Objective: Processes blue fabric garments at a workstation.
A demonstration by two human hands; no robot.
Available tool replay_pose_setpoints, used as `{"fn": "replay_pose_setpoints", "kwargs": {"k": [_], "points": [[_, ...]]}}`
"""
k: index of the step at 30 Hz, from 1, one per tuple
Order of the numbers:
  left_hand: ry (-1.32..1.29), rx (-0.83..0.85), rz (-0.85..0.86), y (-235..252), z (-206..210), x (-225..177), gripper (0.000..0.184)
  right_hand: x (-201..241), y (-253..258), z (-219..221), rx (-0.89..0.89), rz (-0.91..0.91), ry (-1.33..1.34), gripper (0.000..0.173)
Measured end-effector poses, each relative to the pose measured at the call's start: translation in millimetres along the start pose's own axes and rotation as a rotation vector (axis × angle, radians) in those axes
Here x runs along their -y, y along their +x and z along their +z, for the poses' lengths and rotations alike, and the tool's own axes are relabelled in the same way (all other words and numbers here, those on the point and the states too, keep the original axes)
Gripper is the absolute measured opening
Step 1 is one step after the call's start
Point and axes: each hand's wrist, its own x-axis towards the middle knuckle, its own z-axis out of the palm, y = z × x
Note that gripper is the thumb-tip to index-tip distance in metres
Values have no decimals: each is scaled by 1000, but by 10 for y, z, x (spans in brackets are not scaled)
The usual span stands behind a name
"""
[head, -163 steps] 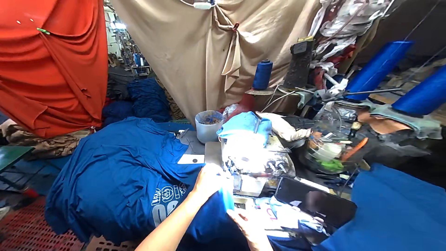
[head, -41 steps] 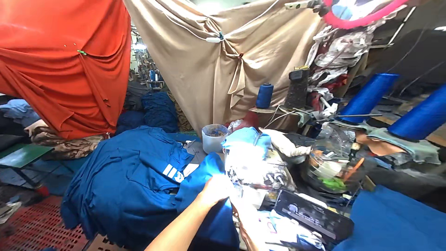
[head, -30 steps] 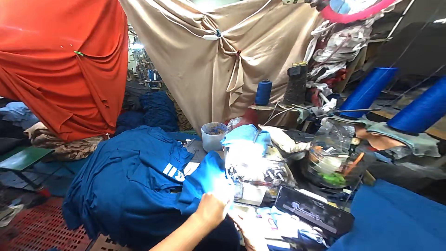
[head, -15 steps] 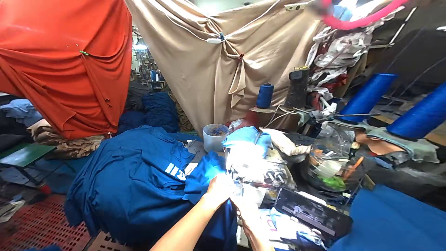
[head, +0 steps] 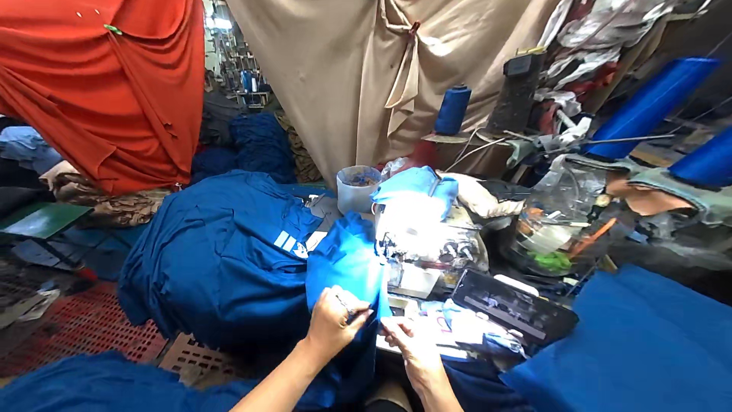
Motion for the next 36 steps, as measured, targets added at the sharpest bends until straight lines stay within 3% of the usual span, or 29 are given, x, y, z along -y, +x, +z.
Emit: {"fn": "replay_pose_setpoints", "kwargs": {"k": [4, 7, 10, 14, 17, 21, 28, 36], "points": [[40, 65, 85, -99, 154, -46, 11, -30, -32, 48, 35, 24, 75, 9], [28, 1, 30, -94, 104, -21, 11, -78, 6, 8, -86, -36, 23, 3], [-81, -125, -132, 36, -32, -5, 6, -121, 170, -86, -187, -99, -76, 18], [-112, -136, -216, 169, -160, 63, 6, -26, 360, -51, -117, 34, -102, 31], [-111, -144, -211, 222, -167, 98, 6, -42, 477, 30, -37, 90, -51, 22], [-111, -180, -218, 283, -169, 82, 7, -131, 511, 48, -100, 13, -63, 9], [-99, -46, -23, 57, -14, 20, 6, -117, 239, -51, -63, 71, 0, 2], [17, 19, 99, -217, 245, -22, 9, -43, 25, -55, -15, 158, 125, 11]]}}
